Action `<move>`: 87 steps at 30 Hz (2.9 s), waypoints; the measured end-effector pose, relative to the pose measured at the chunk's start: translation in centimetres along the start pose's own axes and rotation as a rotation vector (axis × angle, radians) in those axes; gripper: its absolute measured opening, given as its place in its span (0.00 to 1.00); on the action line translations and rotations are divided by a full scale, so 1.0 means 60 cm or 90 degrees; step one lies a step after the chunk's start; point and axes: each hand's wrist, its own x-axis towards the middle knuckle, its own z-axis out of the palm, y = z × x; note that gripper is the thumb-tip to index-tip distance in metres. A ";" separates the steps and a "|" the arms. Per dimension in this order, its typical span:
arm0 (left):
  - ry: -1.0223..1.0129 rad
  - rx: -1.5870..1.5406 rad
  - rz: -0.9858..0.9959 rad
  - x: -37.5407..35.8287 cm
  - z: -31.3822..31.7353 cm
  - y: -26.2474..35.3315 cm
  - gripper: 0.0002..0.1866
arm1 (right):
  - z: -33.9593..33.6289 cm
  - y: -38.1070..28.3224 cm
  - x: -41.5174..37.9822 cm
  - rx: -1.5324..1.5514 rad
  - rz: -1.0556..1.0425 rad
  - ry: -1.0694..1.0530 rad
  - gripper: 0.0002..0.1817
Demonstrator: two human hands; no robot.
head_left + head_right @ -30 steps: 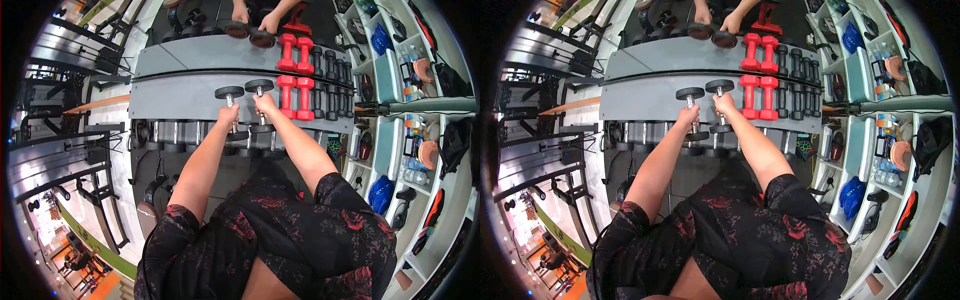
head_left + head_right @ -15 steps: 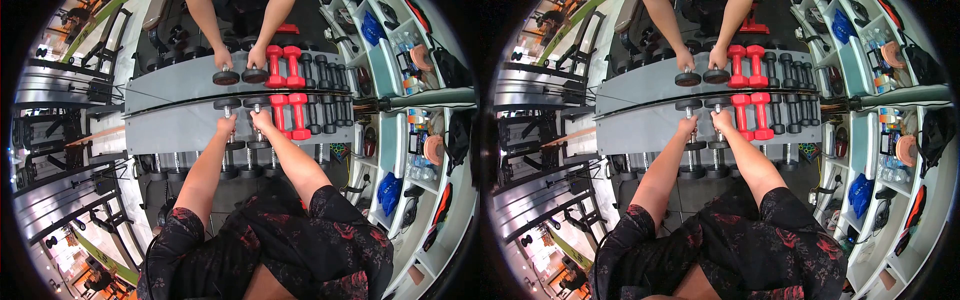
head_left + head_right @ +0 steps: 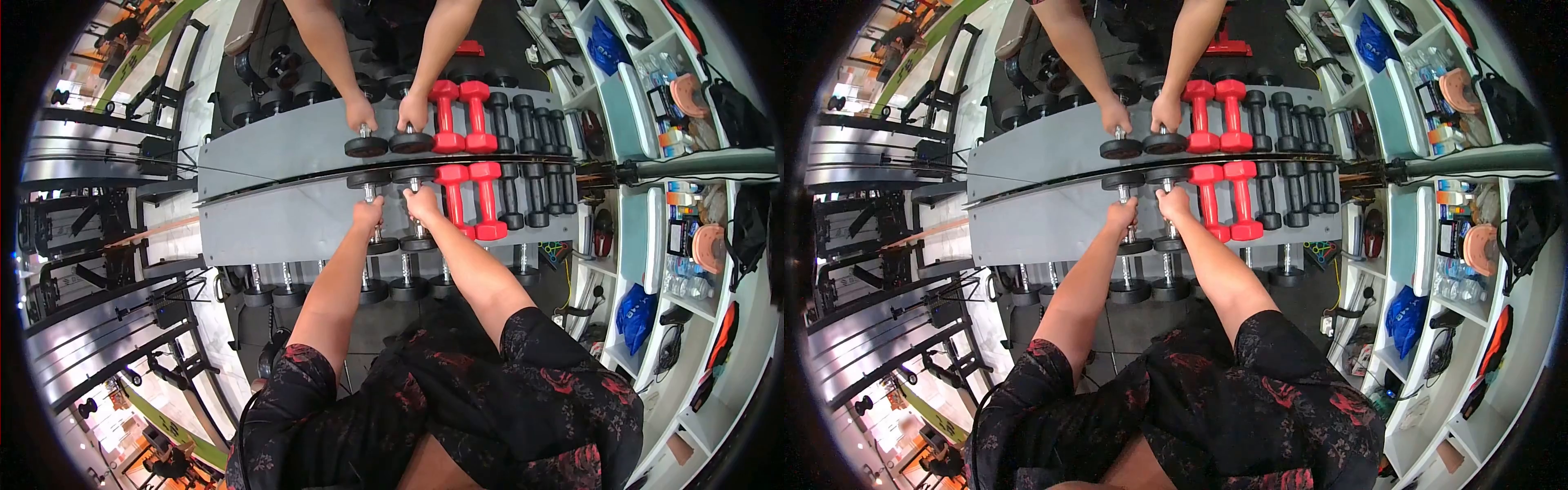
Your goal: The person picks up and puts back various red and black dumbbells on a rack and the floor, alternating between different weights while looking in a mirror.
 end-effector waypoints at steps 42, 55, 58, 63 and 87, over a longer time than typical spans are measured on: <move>0.045 0.068 0.013 0.060 -0.009 -0.006 0.17 | 0.044 0.037 0.068 -0.151 -0.095 0.115 0.18; 0.061 0.140 0.040 0.063 -0.011 -0.007 0.21 | 0.022 0.016 0.052 -0.025 -0.014 0.036 0.25; 0.081 0.186 0.079 0.076 -0.026 -0.016 0.22 | 0.027 0.037 0.068 -0.154 -0.045 0.092 0.25; 0.107 0.227 0.151 0.072 -0.031 -0.023 0.25 | -0.002 -0.008 0.021 -0.142 -0.081 0.111 0.32; 0.409 0.052 0.247 -0.236 -0.312 -0.159 0.26 | 0.237 -0.108 -0.301 -0.337 -0.597 -0.117 0.21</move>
